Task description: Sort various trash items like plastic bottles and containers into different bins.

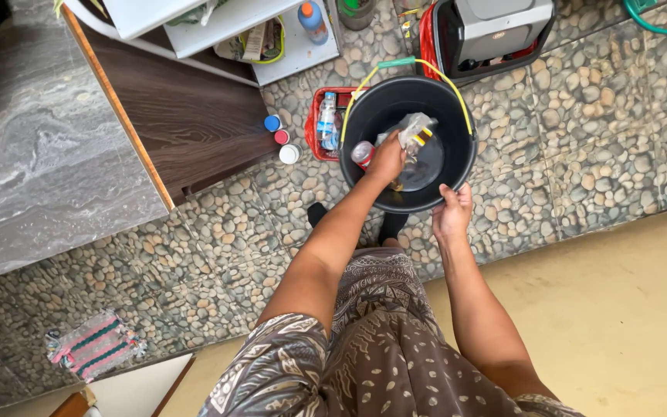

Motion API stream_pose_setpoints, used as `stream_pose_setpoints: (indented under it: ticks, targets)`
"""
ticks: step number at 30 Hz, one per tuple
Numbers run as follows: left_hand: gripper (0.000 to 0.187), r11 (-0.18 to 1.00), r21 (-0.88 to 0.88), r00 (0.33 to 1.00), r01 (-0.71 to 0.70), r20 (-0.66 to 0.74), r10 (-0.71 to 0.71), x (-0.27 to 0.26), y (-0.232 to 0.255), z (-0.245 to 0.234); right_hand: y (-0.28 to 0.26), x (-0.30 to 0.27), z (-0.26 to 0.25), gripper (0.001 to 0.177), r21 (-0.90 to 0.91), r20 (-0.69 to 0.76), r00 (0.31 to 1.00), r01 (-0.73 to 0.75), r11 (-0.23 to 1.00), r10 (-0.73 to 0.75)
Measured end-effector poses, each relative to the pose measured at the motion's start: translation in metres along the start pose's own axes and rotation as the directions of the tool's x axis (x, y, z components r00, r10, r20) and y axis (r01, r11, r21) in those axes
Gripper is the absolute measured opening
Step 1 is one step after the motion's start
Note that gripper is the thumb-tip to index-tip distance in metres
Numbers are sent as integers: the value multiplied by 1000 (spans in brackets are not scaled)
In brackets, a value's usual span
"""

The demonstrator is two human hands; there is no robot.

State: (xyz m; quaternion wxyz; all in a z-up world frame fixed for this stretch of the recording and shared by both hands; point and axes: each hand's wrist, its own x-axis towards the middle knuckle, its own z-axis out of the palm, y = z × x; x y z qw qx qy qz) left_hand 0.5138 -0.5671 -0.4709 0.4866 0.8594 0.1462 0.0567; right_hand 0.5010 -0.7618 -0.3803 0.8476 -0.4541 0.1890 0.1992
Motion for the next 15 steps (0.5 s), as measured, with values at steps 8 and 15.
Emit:
stream_pose_setpoints:
  ticks: [8, 15]
  targets:
    - [31, 620, -725, 925, 300, 62, -376, -7, -4, 21, -20, 28, -74, 20, -23, -93, 988, 120, 992, -122]
    - [25, 512, -821, 588, 254, -289, -756, -33, -106, -61, -54, 18, -82, 29, -66, -283, 942, 167, 984, -178]
